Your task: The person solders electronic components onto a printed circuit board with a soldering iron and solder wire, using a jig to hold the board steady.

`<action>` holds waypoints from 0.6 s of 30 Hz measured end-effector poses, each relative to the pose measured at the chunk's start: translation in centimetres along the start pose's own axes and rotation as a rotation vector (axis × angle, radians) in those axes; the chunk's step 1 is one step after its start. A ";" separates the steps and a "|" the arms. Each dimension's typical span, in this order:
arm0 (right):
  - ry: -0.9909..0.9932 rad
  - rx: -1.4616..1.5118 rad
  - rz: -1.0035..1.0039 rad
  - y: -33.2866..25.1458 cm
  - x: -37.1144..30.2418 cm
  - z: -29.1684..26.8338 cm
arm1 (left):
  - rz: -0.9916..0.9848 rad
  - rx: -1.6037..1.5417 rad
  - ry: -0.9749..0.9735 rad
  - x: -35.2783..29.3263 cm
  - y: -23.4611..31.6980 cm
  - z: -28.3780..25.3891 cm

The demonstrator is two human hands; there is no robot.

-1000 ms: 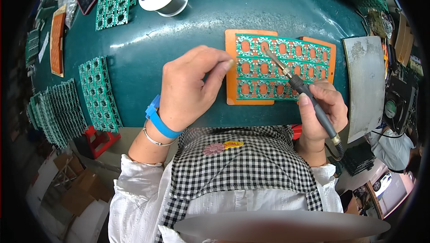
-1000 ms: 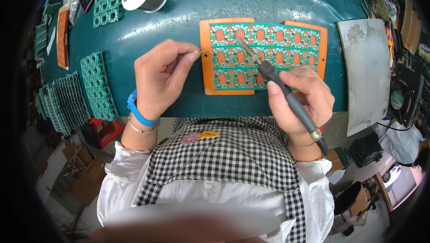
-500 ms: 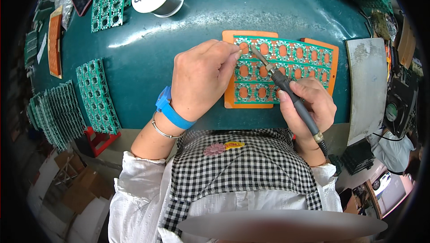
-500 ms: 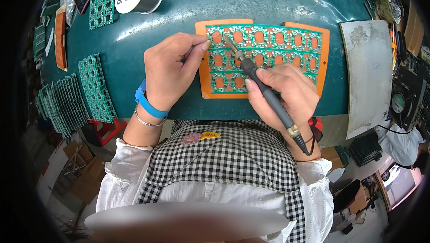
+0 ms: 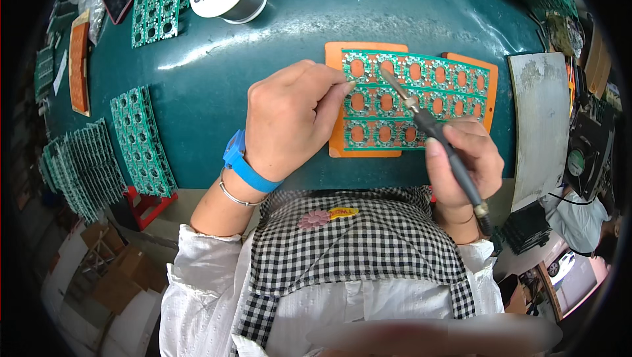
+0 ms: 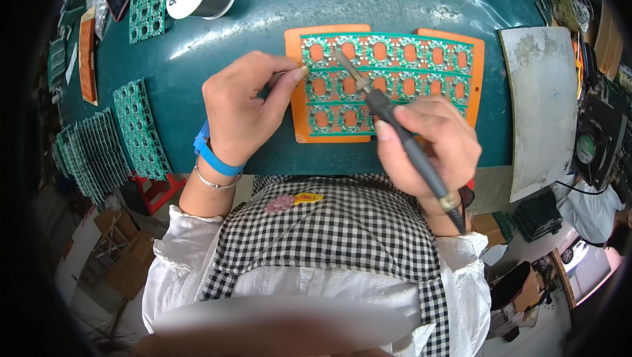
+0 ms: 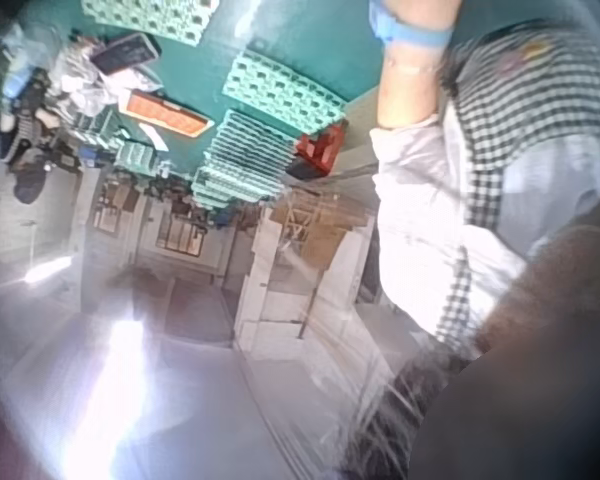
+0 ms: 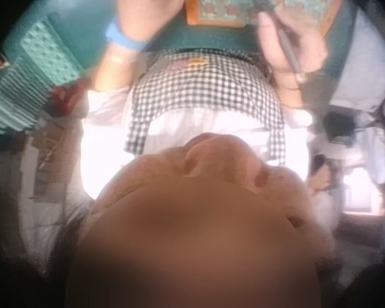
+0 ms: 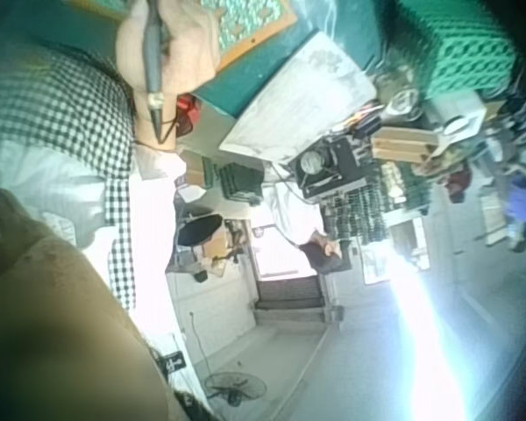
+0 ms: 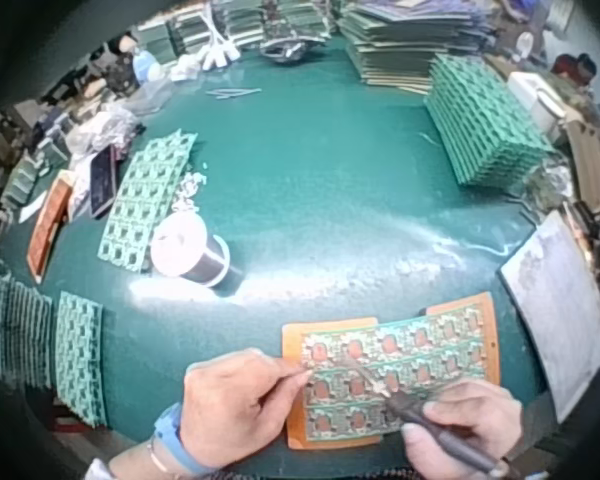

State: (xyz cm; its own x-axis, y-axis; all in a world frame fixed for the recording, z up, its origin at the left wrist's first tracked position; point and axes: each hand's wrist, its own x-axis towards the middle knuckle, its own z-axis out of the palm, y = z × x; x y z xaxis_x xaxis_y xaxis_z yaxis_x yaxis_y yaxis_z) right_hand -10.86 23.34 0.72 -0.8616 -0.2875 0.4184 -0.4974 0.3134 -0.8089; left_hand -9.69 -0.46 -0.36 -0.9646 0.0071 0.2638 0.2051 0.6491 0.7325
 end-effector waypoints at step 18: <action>-0.019 0.014 -0.047 -0.2 0.3 -0.7 | 0.010 0.021 -0.016 0.2 1.2 -0.2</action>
State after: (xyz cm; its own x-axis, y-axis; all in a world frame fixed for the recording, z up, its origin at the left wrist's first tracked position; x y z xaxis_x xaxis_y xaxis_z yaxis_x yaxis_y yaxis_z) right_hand -11.11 23.82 1.32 -0.8352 -0.3188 0.4480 -0.5355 0.2867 -0.7943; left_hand -9.57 0.15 0.65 -0.9650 0.0258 0.2611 0.2116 0.6648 0.7165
